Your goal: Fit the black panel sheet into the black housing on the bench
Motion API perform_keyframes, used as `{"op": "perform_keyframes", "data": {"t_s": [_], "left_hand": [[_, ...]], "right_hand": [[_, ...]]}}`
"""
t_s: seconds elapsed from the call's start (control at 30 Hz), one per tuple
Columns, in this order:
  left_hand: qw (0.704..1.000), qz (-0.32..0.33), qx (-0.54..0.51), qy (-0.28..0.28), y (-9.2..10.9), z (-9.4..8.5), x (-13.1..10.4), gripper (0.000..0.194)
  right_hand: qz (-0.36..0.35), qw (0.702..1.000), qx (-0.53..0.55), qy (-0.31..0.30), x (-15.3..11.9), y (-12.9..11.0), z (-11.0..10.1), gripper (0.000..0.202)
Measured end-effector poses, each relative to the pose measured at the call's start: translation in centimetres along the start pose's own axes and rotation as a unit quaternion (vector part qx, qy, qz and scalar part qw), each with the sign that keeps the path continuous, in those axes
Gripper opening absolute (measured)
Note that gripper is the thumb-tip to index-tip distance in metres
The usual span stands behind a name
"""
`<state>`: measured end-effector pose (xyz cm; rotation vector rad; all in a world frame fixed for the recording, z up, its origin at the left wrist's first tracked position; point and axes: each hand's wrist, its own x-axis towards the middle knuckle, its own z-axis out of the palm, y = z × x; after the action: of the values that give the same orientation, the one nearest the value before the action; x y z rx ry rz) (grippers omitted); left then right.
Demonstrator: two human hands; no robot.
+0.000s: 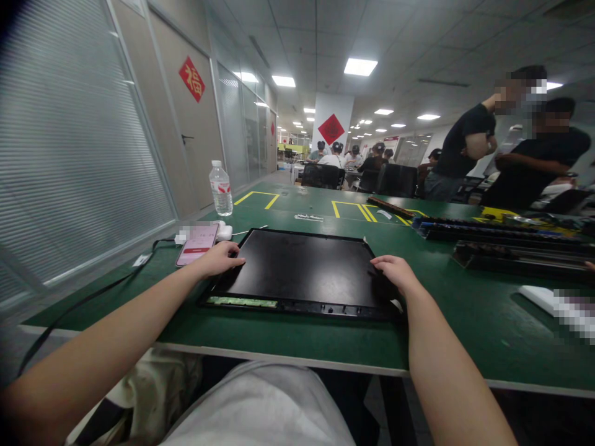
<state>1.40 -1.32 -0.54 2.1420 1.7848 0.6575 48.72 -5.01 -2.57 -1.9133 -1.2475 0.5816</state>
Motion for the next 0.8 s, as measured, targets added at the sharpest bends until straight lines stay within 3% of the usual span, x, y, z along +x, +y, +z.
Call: {"op": "perform_keyframes", "data": {"t_s": [0.8], "left_hand": [[1.0,-0.011,-0.012,-0.003,0.07,-0.01,0.0,0.013]], "right_hand": [[-0.005,1.0,0.005,0.012,0.04,-0.07,-0.08,0.022]]}}
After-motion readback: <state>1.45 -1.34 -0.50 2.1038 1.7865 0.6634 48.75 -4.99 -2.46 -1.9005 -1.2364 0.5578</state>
